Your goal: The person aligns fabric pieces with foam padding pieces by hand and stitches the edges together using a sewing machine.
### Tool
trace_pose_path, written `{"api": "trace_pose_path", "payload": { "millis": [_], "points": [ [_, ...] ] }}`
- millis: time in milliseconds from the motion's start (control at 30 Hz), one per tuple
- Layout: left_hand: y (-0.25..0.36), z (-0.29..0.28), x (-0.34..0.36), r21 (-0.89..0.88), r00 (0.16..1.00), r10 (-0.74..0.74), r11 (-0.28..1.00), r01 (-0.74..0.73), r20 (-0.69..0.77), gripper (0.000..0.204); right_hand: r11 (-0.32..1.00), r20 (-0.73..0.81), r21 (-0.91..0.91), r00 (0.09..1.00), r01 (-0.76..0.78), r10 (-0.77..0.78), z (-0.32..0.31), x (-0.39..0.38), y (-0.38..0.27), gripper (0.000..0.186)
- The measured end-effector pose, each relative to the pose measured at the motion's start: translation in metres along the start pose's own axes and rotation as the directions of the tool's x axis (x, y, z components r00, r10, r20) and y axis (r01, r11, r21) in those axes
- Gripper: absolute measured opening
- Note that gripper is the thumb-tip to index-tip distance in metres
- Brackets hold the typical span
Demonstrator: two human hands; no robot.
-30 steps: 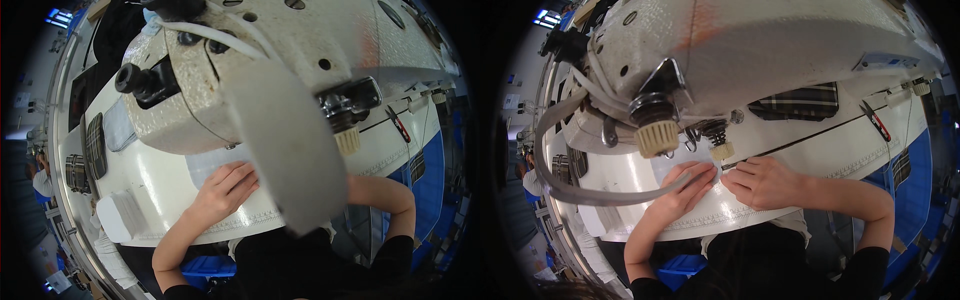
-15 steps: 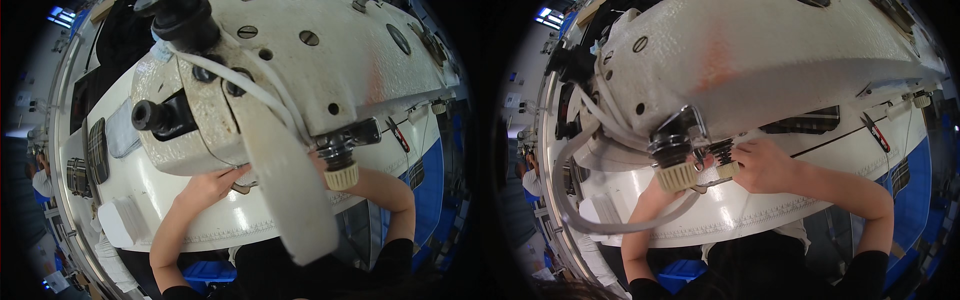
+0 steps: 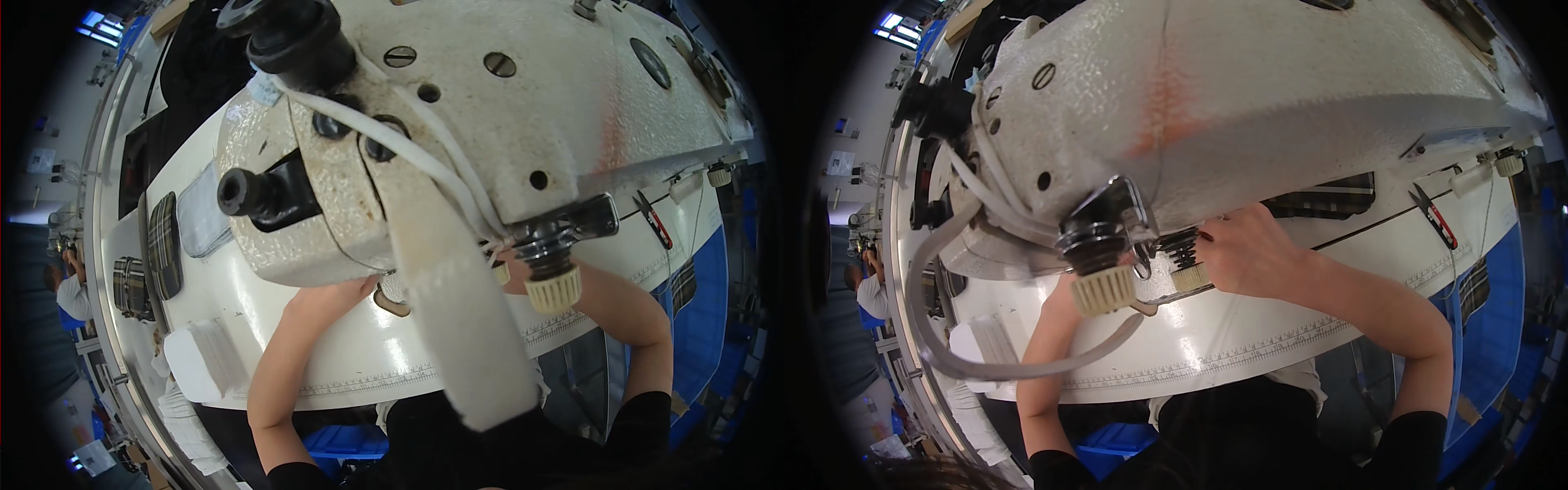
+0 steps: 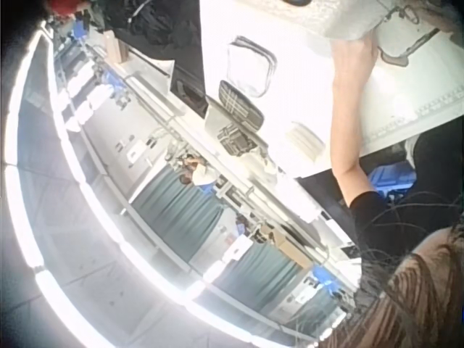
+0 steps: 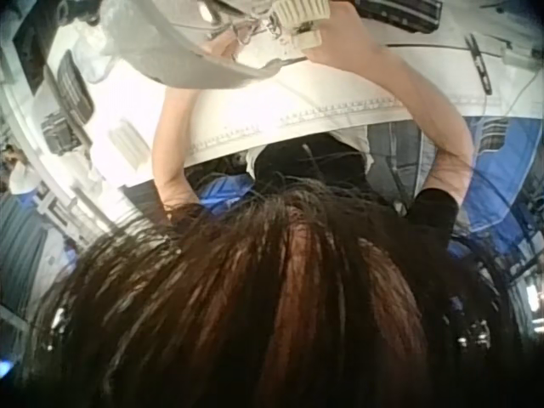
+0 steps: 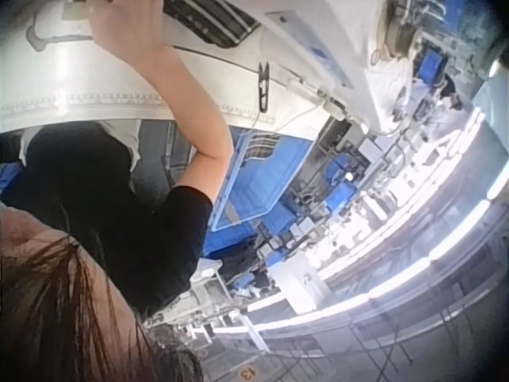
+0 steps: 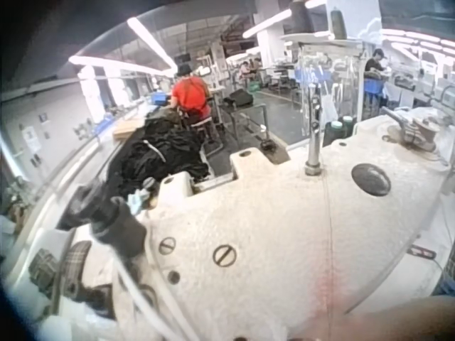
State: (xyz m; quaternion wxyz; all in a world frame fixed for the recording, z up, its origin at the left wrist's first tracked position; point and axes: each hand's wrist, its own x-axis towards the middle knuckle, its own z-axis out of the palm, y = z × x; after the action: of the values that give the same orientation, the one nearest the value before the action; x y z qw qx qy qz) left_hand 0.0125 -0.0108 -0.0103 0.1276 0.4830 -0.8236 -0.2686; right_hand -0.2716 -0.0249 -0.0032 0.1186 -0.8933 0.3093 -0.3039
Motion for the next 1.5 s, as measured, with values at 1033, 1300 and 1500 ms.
{"api": "trace_pose_path", "payload": {
  "millis": [1033,1300,1500],
  "points": [
    [0.054,-0.002,-0.03,0.147,0.906,0.424,0.895,-0.422,0.019,0.045,0.998,-0.004,-0.012,0.998,0.06,-0.06,-0.007,0.002,0.001,0.009],
    [0.037,-0.01,-0.016,0.103,0.909,0.416,0.903,-0.417,0.031,0.029,0.999,-0.014,0.003,0.999,0.05,-0.05,0.0,-0.002,0.005,0.009],
    [0.021,-0.013,-0.011,0.027,0.971,0.239,0.971,-0.238,-0.016,0.04,0.999,-0.039,-0.004,0.998,0.053,-0.053,0.001,-0.004,0.004,0.009]
  ]
}}
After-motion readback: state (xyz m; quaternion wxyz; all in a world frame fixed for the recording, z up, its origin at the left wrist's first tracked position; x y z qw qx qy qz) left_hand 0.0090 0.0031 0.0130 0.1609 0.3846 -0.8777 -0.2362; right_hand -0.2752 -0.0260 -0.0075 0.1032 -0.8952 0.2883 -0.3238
